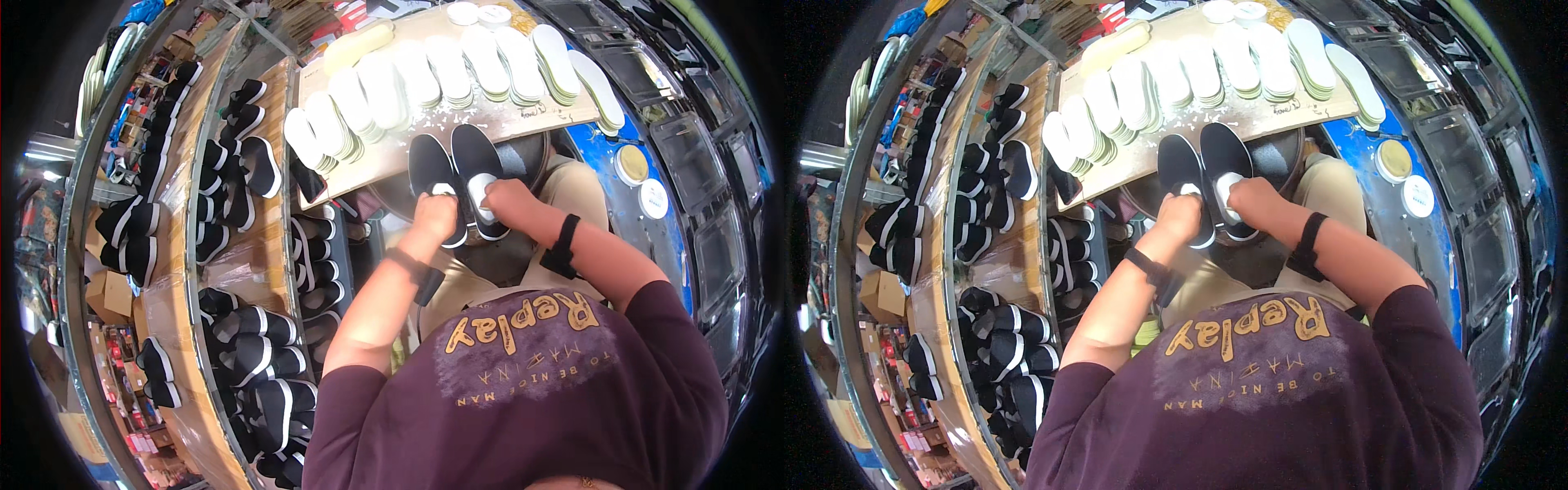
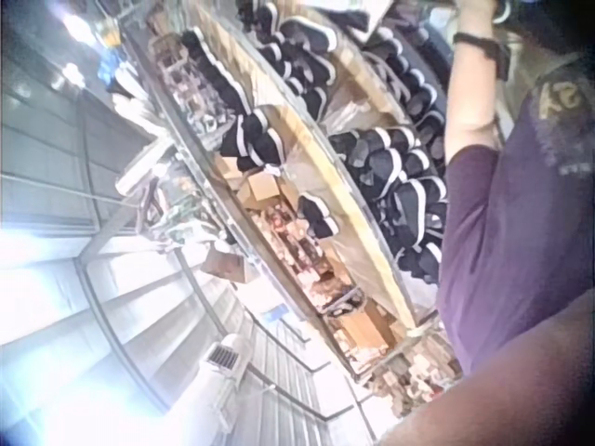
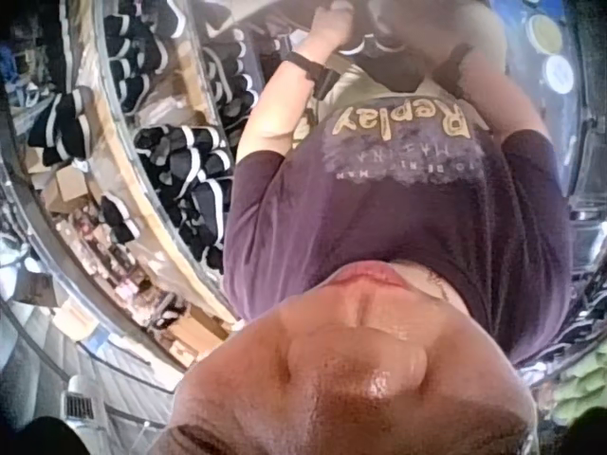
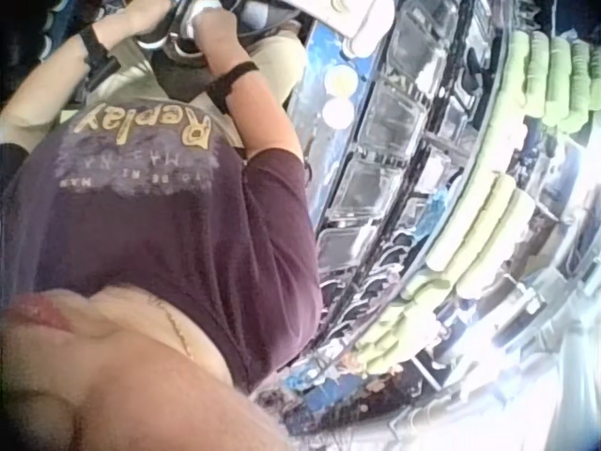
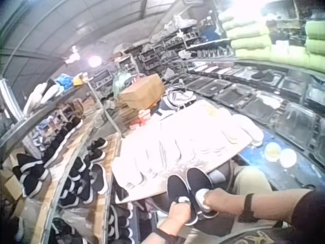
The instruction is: Trimming excess material from shoe soles and inserting insoles into finished shoes at a factory workstation.
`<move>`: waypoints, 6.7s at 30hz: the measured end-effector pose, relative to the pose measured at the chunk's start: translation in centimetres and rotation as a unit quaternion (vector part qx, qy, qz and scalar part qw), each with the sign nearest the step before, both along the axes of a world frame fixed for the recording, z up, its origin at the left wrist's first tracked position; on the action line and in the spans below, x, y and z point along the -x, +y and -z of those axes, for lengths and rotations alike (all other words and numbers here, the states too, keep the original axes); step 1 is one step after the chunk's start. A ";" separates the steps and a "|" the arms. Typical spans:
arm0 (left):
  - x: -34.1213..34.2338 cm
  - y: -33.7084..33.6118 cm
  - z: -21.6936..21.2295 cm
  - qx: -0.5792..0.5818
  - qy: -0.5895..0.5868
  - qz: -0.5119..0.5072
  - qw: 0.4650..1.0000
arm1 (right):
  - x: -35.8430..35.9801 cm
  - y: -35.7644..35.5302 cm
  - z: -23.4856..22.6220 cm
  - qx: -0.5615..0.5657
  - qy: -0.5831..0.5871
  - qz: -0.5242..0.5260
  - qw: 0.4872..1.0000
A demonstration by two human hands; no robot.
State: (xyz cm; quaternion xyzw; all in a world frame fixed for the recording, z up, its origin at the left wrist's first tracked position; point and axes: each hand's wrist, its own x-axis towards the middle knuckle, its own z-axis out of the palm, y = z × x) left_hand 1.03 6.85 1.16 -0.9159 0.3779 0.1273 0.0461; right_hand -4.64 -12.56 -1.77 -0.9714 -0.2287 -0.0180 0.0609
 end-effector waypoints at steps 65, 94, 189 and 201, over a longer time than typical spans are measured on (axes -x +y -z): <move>-36.2 54.4 -34.0 0.050 -0.580 -0.500 0.642 | 3.5 -9.1 -0.4 -0.092 -0.112 0.301 0.943; 1.9 4.2 9.9 0.244 0.119 0.036 0.962 | 22.7 -26.9 -2.6 -0.122 -0.116 0.607 0.777; 3.0 0.0 1.3 0.569 0.186 -0.266 0.755 | 30.6 -21.3 3.7 -0.069 0.057 0.604 0.792; 4.4 9.9 -0.4 0.410 -0.113 -0.155 0.892 | 10.3 -4.0 -10.1 -0.227 0.145 0.192 0.943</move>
